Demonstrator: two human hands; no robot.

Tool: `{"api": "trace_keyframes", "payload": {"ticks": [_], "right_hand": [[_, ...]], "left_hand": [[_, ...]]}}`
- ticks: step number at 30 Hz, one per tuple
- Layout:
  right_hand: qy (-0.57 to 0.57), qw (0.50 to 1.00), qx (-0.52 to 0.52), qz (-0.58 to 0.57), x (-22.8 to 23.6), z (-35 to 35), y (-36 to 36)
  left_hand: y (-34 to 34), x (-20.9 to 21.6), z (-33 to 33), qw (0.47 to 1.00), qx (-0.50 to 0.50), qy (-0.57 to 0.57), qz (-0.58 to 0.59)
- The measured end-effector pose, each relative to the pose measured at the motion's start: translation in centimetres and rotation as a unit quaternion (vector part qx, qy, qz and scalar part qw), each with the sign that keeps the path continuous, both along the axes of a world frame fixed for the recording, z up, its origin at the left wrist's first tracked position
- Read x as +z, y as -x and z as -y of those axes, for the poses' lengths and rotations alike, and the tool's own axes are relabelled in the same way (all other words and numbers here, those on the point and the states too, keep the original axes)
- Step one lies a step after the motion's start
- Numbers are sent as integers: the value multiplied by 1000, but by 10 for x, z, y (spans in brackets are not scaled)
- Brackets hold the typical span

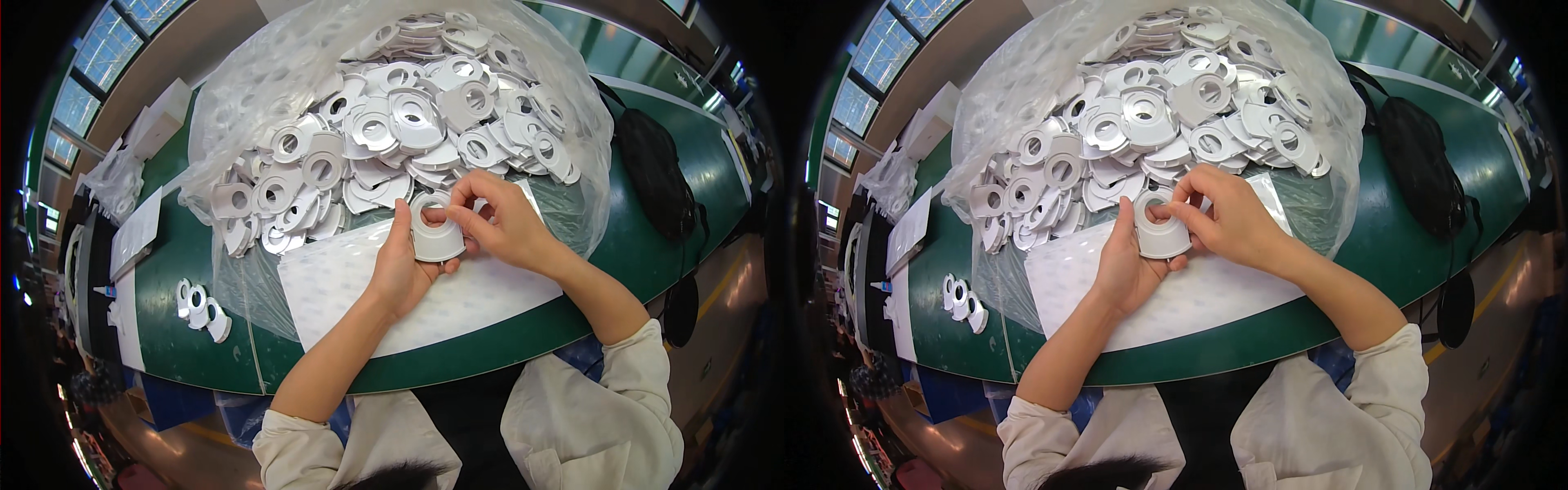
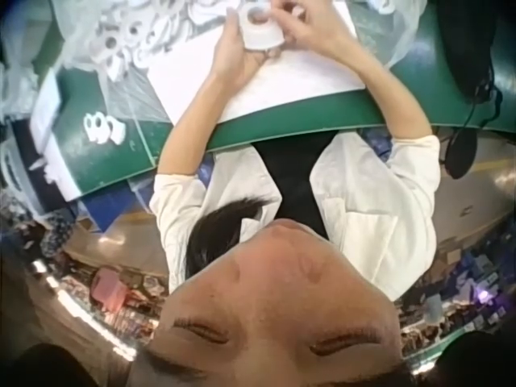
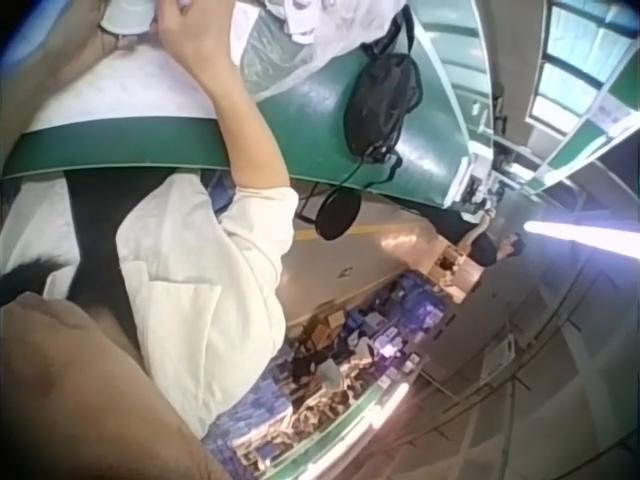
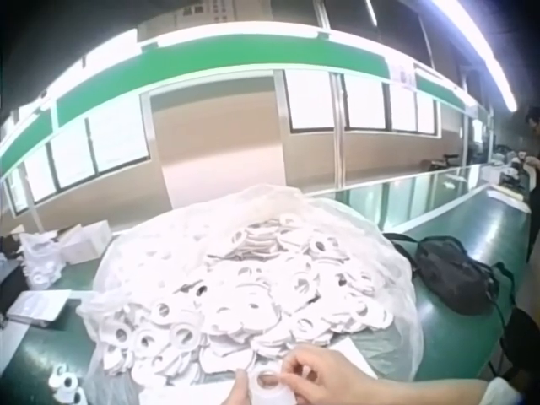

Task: Applying small white adhesive components or pads to circular metal parts on an assembly line.

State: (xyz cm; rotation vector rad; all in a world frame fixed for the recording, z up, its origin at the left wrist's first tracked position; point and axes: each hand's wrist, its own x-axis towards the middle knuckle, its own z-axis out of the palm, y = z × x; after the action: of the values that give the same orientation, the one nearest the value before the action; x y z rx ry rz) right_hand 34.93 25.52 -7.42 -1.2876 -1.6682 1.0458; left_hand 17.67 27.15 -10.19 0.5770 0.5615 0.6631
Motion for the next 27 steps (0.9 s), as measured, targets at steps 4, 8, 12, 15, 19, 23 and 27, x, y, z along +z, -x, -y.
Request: {"api": "trace_keyframes", "payload": {"ticks": [4,8,12,15,19,23,27], "right_hand": [[-66,996,-53,2,-2,0,3],[40,985,-102,-132,-1,-1,2],[57,988,-101,-107,0,-2,0],[60,988,-109,-91,6,-1,1],[48,989,-123,-74,10,0,3],[51,988,-132,-57,12,0,5],[36,989,-142,-29,10,-1,6]], "left_hand": [[-1,1,0,1000,1,-9,1],[0,-3,0,1000,1,-2,-4],[-3,0,4,999,7,-29,-40],[-5,-3,6,995,-1,-83,-57],[-7,-6,7,989,-12,-126,-70],[-6,-5,7,988,-22,-135,-77],[-6,-5,7,987,-36,-138,-80]]}}
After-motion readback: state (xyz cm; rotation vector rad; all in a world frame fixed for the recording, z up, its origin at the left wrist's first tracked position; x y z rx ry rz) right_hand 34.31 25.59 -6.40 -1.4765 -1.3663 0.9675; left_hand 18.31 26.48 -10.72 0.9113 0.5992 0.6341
